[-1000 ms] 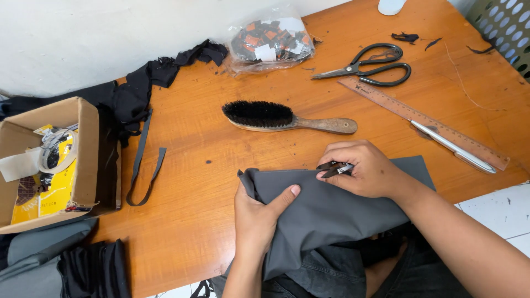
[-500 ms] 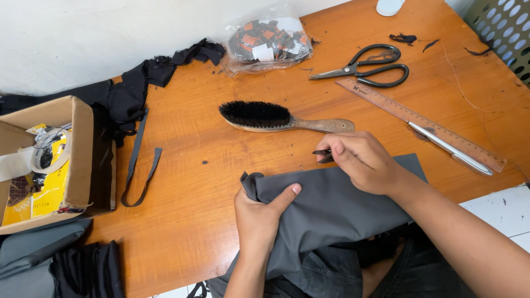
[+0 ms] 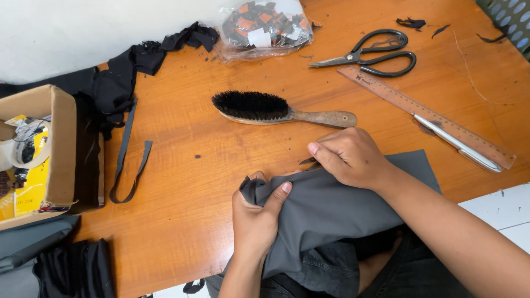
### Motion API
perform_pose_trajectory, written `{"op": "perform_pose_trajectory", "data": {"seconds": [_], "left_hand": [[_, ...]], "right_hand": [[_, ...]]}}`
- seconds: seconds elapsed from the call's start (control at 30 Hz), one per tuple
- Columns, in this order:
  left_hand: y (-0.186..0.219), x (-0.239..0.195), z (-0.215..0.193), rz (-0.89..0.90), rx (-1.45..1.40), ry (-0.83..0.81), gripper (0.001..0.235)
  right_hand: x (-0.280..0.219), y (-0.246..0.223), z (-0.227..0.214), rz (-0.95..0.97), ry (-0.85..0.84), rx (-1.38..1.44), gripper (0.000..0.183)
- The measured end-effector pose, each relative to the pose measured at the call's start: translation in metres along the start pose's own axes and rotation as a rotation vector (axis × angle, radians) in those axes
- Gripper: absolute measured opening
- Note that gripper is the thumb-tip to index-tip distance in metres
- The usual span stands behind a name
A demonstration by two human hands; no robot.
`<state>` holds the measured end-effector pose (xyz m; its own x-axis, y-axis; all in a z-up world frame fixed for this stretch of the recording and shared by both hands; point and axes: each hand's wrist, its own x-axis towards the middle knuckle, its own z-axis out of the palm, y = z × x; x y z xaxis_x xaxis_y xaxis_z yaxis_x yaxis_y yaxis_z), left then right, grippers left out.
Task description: Using thread snips to make small notches along the edge of a grey fabric piece on a workbench.
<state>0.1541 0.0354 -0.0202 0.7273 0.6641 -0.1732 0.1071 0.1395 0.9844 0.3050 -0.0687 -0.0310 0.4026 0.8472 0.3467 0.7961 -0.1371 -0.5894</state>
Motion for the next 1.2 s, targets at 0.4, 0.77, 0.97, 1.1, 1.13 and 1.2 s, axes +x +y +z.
{"op": "perform_pose_trajectory", "data": {"seconds": [0.4, 0.77, 0.97, 1.1, 1.13, 1.2], "left_hand": [[-0.001, -0.001, 0.010, 0.007, -0.190, 0.041, 0.013], [-0.002, -0.003, 0.020, -0.017, -0.255, 0.172, 0.007], [0.009, -0.002, 0.024, -0.070, -0.284, 0.177, 0.014], [0.005, -0.002, 0.025, -0.075, -0.314, 0.217, 0.014], [0.005, -0.002, 0.025, -0.083, -0.334, 0.221, 0.015], [0.004, -0.003, 0.024, -0.084, -0.324, 0.231, 0.016]], "right_hand": [[-0.001, -0.002, 0.002, 0.002, -0.033, -0.147, 0.040], [-0.002, -0.001, 0.004, 0.017, -0.025, -0.124, 0.038], [-0.004, 0.000, 0.005, 0.020, -0.024, -0.143, 0.038], [-0.004, 0.000, 0.005, -0.023, -0.005, -0.155, 0.039], [-0.004, 0.000, 0.006, -0.027, -0.001, -0.160, 0.040], [-0.004, -0.001, 0.006, -0.032, -0.004, -0.149, 0.040]]}}
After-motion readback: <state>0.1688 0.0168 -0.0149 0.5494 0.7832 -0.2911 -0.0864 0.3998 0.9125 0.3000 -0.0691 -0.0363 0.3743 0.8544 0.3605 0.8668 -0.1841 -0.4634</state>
